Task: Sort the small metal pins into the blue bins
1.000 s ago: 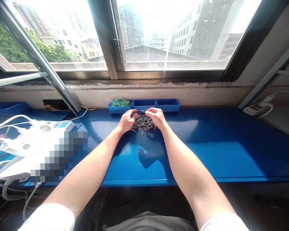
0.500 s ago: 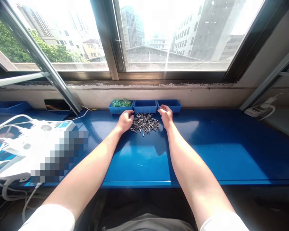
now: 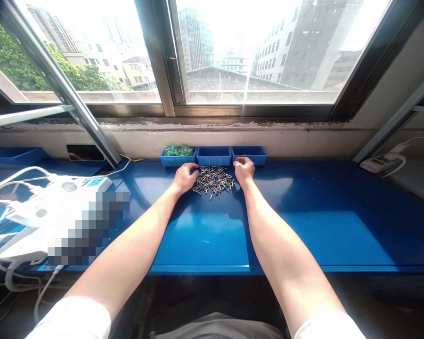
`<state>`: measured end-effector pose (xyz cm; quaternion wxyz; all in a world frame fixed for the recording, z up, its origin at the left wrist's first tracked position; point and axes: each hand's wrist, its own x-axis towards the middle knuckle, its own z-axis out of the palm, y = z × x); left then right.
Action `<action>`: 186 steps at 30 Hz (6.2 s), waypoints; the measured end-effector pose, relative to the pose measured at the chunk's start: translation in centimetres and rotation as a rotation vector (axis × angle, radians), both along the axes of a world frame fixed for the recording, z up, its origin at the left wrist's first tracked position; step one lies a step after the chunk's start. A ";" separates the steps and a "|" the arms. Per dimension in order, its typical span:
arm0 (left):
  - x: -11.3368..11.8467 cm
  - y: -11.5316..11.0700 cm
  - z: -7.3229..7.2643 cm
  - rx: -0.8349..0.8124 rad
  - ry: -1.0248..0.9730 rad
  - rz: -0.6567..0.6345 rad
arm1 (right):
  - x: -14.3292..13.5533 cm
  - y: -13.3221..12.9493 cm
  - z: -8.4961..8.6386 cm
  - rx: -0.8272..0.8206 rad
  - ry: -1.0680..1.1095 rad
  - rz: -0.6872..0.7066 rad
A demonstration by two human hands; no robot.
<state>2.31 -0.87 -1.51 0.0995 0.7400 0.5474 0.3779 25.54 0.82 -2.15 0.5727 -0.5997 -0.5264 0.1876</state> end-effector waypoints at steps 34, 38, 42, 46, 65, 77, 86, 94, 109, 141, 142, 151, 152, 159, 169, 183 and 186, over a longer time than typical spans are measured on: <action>0.8 -0.4 -0.6 -0.116 0.123 -0.120 | -3.5 -1.9 0.2 0.024 -0.458 0.304; 0.9 -0.9 0.1 -0.032 0.073 -0.105 | -3.8 -2.3 0.8 0.071 -0.367 0.267; 1.4 -1.5 1.1 0.094 0.014 -0.163 | -4.5 -3.1 1.7 0.103 -0.351 0.286; 2.0 -1.9 1.5 0.090 -0.048 -0.287 | -5.4 -4.0 2.5 0.124 -0.375 0.353; 1.7 -1.2 1.7 -0.304 -0.859 -0.299 | -6.2 -5.1 2.8 0.117 0.000 0.706; 1.6 -1.1 2.4 -0.311 -0.874 -0.051 | -4.1 -3.2 2.8 0.046 0.399 0.383; -0.7 1.3 0.1 -0.233 -0.706 0.264 | -0.7 -0.8 1.1 0.008 0.537 0.071; -0.6 0.9 0.0 -0.254 -0.483 0.246 | -0.7 -0.4 1.0 -0.049 0.597 0.059; 0.1 -0.3 1.1 -0.281 -0.246 0.232 | -1.4 -1.0 0.8 -0.086 0.213 0.044; 0.3 -0.8 1.4 -0.281 -0.152 0.200 | -2.1 -1.2 0.2 -0.215 -0.361 0.197; 0.3 -0.8 1.4 -0.280 -0.154 0.201 | -2.1 -1.2 0.1 -0.220 -0.377 0.198; 0.3 -0.8 1.4 -0.279 -0.160 0.196 | -1.8 -0.8 -0.3 -0.157 -0.256 0.244; 0.3 -0.8 1.4 -0.282 -0.161 0.196 | -1.8 -0.8 -0.2 -0.162 -0.277 0.249; 0.4 -0.9 1.5 -0.268 -0.167 0.203 | -2.2 -2.1 0.9 -0.150 -0.271 0.236; 1.4 -1.8 1.9 -0.019 -0.174 -0.078 | -3.5 -3.1 2.5 0.107 -0.302 0.237; 2.9 -2.7 2.2 -0.105 -0.366 -0.337 | -5.7 -4.7 3.2 0.129 -0.309 0.362; 2.9 -2.1 2.1 -0.127 -0.555 -0.296 | -5.6 -5.0 3.4 0.079 -0.143 0.443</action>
